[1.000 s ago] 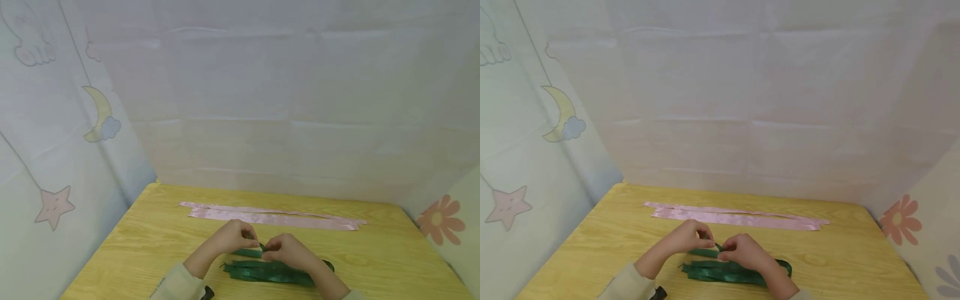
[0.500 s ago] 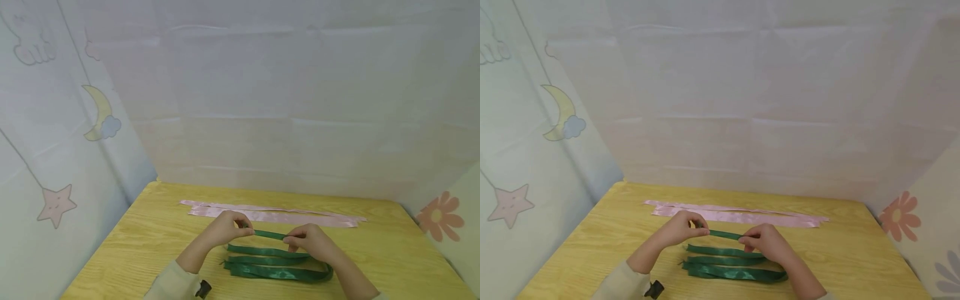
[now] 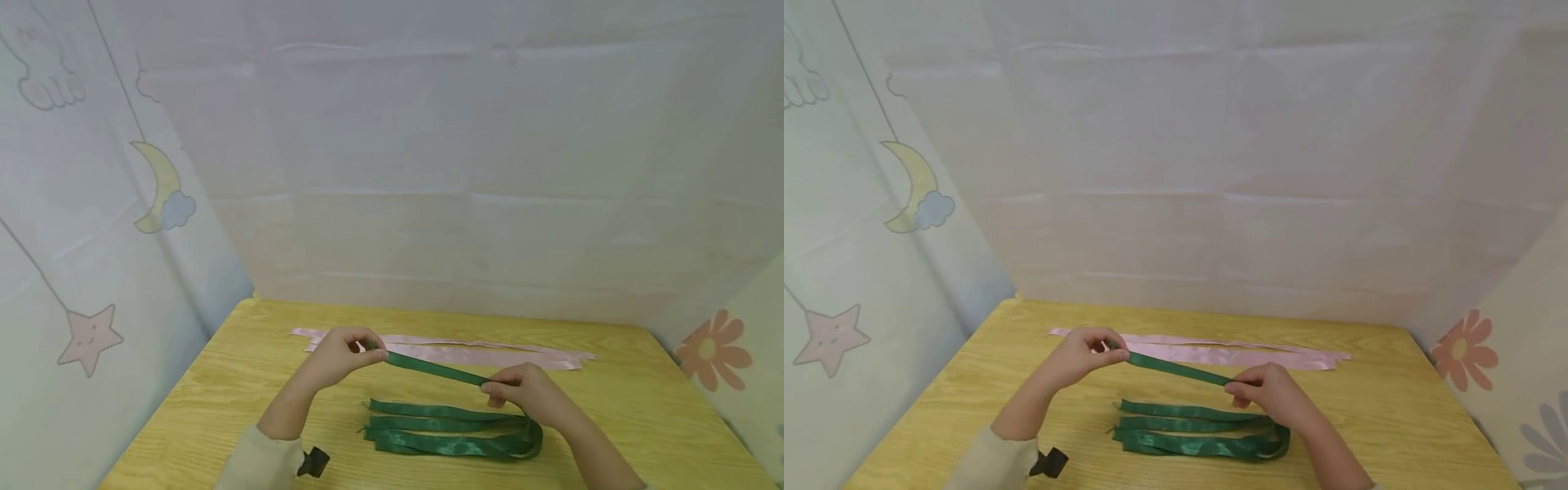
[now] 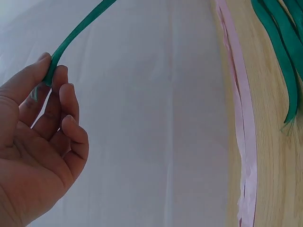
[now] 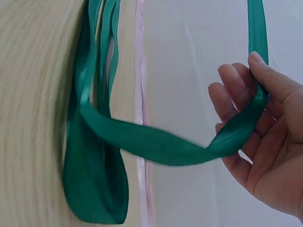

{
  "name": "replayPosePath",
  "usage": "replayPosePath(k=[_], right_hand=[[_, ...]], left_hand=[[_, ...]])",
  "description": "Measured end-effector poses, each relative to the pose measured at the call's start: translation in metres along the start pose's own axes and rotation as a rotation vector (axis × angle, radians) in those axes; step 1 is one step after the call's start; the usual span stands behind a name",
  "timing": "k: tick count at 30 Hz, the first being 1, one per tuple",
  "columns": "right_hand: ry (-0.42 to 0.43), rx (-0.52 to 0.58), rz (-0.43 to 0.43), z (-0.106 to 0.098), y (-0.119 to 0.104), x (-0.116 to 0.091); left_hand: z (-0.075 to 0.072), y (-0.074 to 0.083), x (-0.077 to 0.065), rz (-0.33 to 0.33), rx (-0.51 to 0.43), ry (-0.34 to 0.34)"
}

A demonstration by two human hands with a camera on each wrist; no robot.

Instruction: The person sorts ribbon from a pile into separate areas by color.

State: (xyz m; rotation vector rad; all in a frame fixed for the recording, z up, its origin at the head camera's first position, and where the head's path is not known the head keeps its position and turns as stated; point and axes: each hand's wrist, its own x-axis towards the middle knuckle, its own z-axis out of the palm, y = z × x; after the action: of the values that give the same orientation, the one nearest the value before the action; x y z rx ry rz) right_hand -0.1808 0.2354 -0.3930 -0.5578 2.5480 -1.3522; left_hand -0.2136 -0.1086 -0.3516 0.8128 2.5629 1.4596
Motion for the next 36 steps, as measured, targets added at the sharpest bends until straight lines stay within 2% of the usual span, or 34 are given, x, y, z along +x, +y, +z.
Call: replayPosePath(k=[5,12,16,19,24,28,36], right_hand=[[-0.024,0.035,-0.02,-0.003,0.013,-0.005],[-0.096,0.096,-0.047,-0.009,0.026,-0.013],[-0.17,0.148,-0.088,-0.01,0.029,-0.015],[-0.189,0.159,-0.122,-0.009,0.03,-0.016],[-0.171,0.163,-0.139,-0.01,0.034,-0.017],[-0.144,0.161,-0.099,-0.014,0.036,-0.019],[-0.03,0.008,-0.013,-0.036,0.047,-0.029]], left_hand=[[-0.011,-0.015,-0.008,-0.03,-0.016,0.04],[-0.022,-0.05,-0.02,-0.077,-0.005,0.074],[-0.024,-0.069,-0.028,-0.138,-0.011,0.07],[-0.026,-0.083,-0.033,-0.178,0.009,0.081],[-0.033,-0.1,-0.04,-0.204,0.027,0.082],[-0.038,-0.109,-0.046,-0.248,-0.002,0.096],[-0.051,-0.116,-0.052,-0.372,0.056,0.197]])
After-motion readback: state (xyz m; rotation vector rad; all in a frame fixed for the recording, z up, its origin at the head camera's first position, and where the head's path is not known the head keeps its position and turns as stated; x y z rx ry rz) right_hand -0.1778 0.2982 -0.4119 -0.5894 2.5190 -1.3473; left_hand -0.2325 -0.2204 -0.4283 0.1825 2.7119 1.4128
